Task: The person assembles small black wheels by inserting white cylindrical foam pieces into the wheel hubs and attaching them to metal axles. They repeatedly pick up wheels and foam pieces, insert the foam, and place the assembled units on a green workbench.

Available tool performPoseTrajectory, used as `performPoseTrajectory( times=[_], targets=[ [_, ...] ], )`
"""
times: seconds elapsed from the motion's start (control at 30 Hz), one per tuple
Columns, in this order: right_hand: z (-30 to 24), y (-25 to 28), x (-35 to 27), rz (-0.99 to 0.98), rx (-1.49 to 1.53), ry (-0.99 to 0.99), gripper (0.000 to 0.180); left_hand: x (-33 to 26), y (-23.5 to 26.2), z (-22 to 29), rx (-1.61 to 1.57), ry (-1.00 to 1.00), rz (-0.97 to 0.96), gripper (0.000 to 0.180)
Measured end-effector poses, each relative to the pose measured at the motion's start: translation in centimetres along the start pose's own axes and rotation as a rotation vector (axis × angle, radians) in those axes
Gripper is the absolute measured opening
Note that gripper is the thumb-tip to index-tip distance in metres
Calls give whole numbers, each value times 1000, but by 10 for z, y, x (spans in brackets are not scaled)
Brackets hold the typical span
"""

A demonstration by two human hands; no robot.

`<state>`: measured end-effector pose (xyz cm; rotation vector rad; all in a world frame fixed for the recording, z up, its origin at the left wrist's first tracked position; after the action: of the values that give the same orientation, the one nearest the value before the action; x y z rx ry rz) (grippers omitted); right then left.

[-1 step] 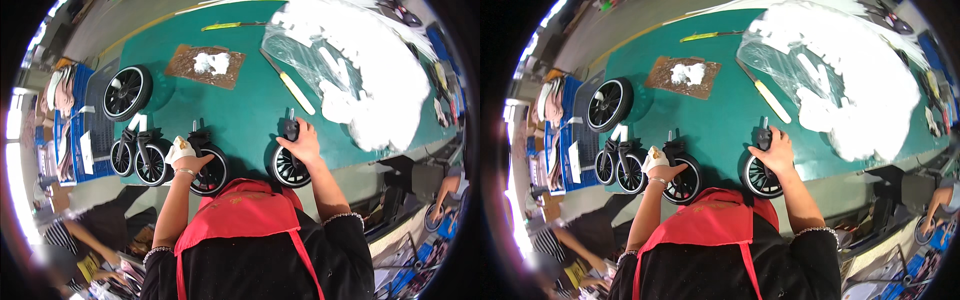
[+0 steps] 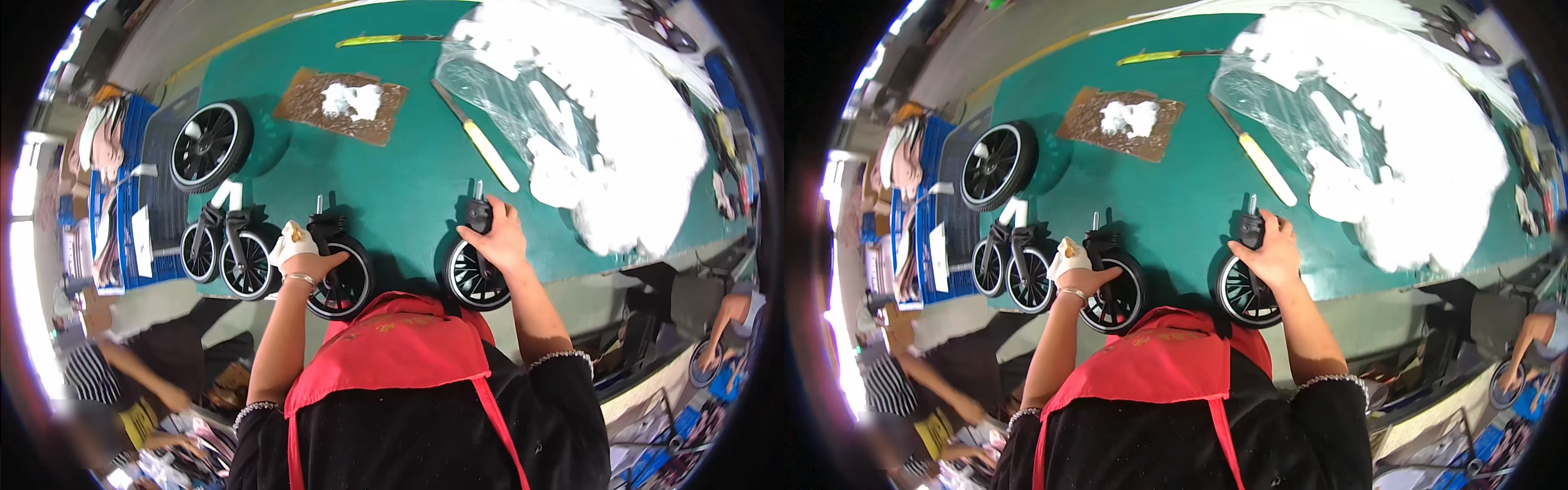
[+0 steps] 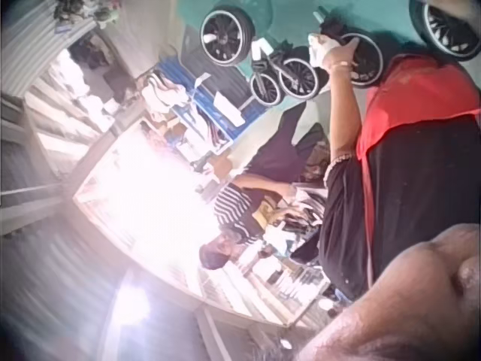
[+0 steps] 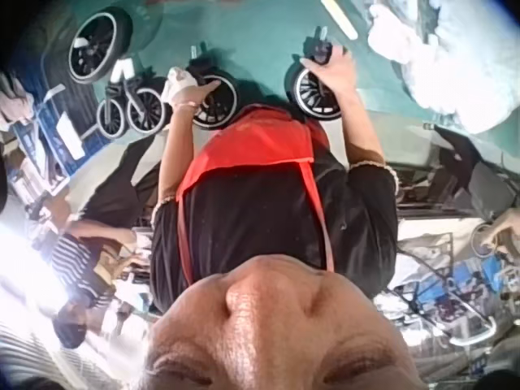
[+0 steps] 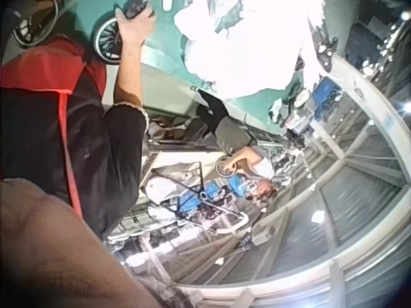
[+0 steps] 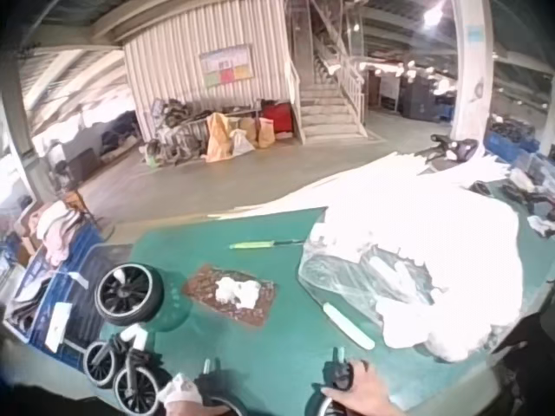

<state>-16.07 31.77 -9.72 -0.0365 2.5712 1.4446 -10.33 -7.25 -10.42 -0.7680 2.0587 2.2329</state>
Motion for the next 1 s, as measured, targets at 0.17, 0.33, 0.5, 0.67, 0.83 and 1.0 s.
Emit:
performPoseTrajectory(
  times=[0.17, 0.33, 0.5, 0.67, 0.83, 1.0],
  targets=[
    [-2, -5, 19, -110, 110, 1, 69, 2, 4, -16, -183, 64, -65, 71],
    [-51, -36, 75, -386, 652, 57, 54, 1, 8, 0, -157, 26, 47, 75],
    [-158, -53, 139, -805, 852, -205, 53, 0, 0, -11, -259, 0, 49, 71],
    [-184, -63, 181, -687, 616, -248, 57, 0, 7, -12, -351, -40, 179, 66],
    [-185, -77, 200, -827, 432, -210, 71, 8, 17, -14, -427, -58, 207, 60],
    [-184, -79, 202, -990, 493, -200, 94, 33, 32, -5, -408, -119, 126, 66]
  ],
)
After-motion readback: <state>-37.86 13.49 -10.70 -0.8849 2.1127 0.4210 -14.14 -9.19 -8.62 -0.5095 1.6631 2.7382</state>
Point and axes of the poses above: each hand's wrist, its own x-axis towards the middle knuckle, its own y-axis out of the back of the hand, z = x × y, the point moved 6 cm from there along x, towards the middle knuckle, and after that the axes turned 4 degrees about z, right-handed, at the moved point
